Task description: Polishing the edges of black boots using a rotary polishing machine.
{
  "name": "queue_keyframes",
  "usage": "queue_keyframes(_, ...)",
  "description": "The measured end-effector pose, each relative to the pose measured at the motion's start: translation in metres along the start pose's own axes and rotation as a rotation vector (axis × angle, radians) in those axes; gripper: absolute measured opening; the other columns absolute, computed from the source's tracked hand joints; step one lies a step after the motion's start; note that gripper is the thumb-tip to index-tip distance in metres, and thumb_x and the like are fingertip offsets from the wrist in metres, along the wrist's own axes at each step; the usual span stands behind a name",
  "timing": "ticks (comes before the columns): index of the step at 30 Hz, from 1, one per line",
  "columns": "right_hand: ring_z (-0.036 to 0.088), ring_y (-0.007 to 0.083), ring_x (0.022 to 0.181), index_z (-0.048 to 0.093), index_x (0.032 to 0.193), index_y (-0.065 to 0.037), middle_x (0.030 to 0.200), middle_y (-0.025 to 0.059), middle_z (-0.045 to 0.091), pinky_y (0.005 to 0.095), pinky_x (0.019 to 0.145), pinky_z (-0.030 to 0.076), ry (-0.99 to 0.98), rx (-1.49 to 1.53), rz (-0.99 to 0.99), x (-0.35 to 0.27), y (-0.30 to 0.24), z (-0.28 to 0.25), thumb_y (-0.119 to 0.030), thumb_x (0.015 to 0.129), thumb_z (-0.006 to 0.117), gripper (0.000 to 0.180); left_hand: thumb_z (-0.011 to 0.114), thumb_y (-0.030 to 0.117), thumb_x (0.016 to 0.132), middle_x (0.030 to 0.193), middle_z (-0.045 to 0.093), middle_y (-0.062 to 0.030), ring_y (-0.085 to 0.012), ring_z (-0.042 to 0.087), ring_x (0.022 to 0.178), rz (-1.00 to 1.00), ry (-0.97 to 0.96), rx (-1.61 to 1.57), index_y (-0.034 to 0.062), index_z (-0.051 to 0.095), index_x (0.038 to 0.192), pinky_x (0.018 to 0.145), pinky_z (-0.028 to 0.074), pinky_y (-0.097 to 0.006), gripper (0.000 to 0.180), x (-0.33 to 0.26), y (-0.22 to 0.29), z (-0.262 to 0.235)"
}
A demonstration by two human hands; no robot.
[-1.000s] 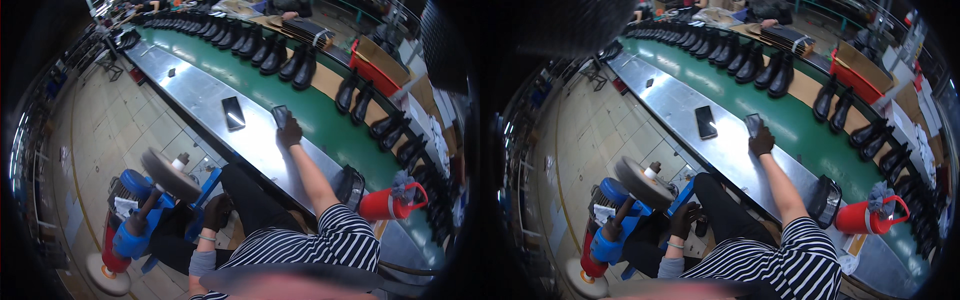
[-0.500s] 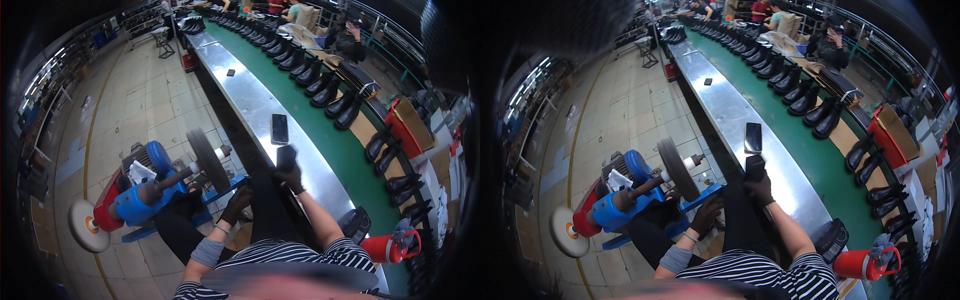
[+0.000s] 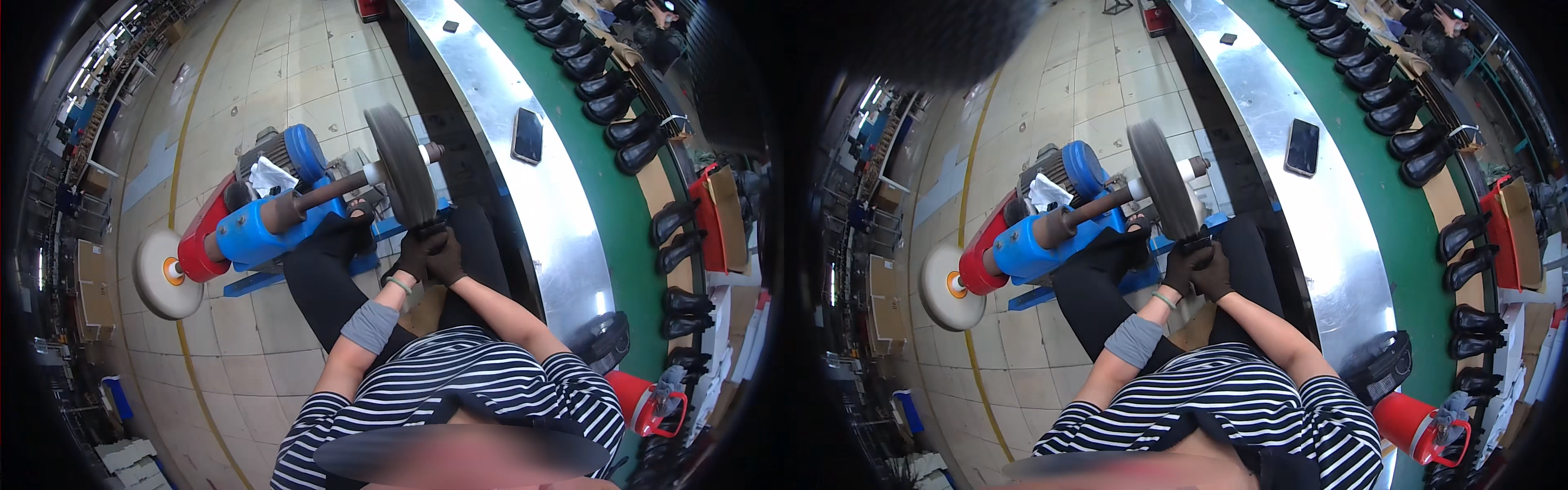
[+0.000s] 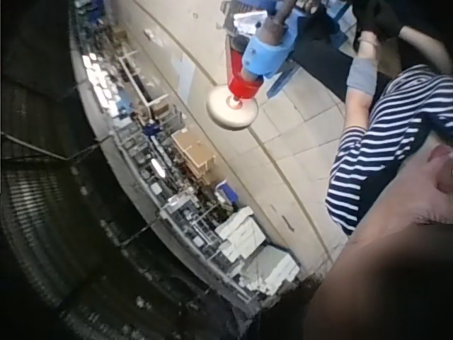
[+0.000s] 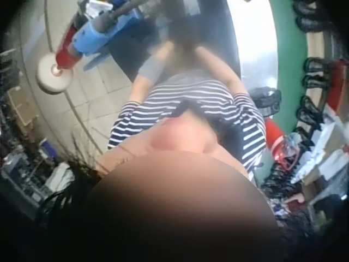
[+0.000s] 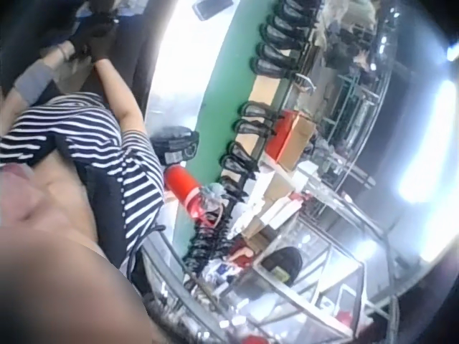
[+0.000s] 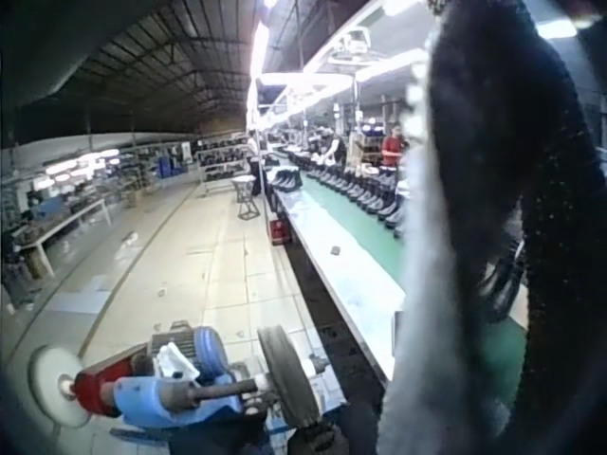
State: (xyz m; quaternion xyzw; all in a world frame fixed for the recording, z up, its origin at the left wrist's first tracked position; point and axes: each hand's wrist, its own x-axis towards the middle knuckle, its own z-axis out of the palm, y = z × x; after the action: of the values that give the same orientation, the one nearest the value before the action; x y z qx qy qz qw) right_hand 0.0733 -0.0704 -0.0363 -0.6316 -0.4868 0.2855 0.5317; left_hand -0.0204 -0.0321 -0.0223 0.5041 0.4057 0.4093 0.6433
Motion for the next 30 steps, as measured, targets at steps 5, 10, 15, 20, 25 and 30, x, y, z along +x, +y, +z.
queue_keyframes(5, 0.064, 0.0186, 0.079, 0.046, 0.093, -0.003, 0.081, 0.0138, 0.062, 0.0340, 0.069, 0.051, -0.030, 0.108, 0.096, -0.006, -0.002, 0.007, -0.020, 0.058, 0.081, 0.052, 0.077, 0.013, 0.071, 0.098, 0.066, -0.0082, -0.0155, 0.063, 0.087, -0.127, 0.051, -0.228, 0.0007, 0.064, 0.105, 0.080, 0.051, -0.030, 0.038, -0.009, 0.014, -0.002)
queue_keyframes(10, 0.063, 0.0167, 0.079, 0.046, 0.093, -0.003, 0.080, 0.0127, 0.062, 0.0332, 0.068, 0.050, 0.010, 0.098, 0.031, -0.009, -0.001, 0.023, -0.020, 0.058, 0.081, 0.052, 0.078, 0.014, 0.071, 0.096, 0.066, -0.0078, -0.0158, 0.063, 0.086, -0.135, 0.085, -0.229, 0.0002, 0.061, 0.103, 0.078, 0.052, -0.030, 0.039, -0.011, 0.013, -0.013)
queue_keyframes(15, 0.065, 0.0201, 0.077, 0.046, 0.093, -0.003, 0.079, 0.0136, 0.062, 0.0345, 0.068, 0.051, 0.020, 0.102, 0.043, -0.006, -0.007, 0.022, -0.022, 0.058, 0.081, 0.053, 0.078, 0.013, 0.070, 0.095, 0.066, -0.0072, -0.0153, 0.063, 0.084, -0.138, 0.069, -0.198, 0.0007, 0.061, 0.103, 0.076, 0.052, -0.030, 0.039, -0.006, 0.014, -0.014)
queue_keyframes(20, 0.065, 0.0233, 0.076, 0.046, 0.094, -0.003, 0.079, 0.0151, 0.063, 0.0358, 0.067, 0.051, 0.086, 0.014, 0.006, 0.000, 0.004, 0.010, -0.022, 0.058, 0.080, 0.053, 0.077, 0.014, 0.071, 0.094, 0.067, -0.0066, -0.0141, 0.063, 0.084, -0.130, 0.005, -0.254, 0.0002, 0.062, 0.101, 0.075, 0.052, -0.029, 0.037, 0.002, 0.010, -0.001)
queue_keyframes(25, 0.066, 0.0254, 0.076, 0.046, 0.094, -0.002, 0.080, 0.0162, 0.063, 0.0363, 0.067, 0.051, 0.085, 0.036, 0.032, 0.002, -0.001, 0.008, -0.022, 0.059, 0.079, 0.052, 0.076, 0.014, 0.073, 0.095, 0.065, -0.0057, -0.0135, 0.062, 0.084, -0.107, -0.052, -0.169, 0.0008, 0.061, 0.102, 0.075, 0.051, -0.028, 0.036, 0.009, -0.002, -0.007)
queue_keyframes(30, 0.066, 0.0255, 0.079, 0.047, 0.096, -0.002, 0.083, 0.0167, 0.063, 0.0361, 0.068, 0.052, 0.068, 0.022, 0.022, -0.001, -0.007, 0.010, -0.023, 0.060, 0.079, 0.053, 0.078, 0.019, 0.070, 0.096, 0.066, -0.0073, -0.0147, 0.063, 0.086, -0.125, -0.040, -0.131, -0.0009, 0.059, 0.105, 0.077, 0.051, -0.029, 0.044, 0.007, -0.005, -0.013)
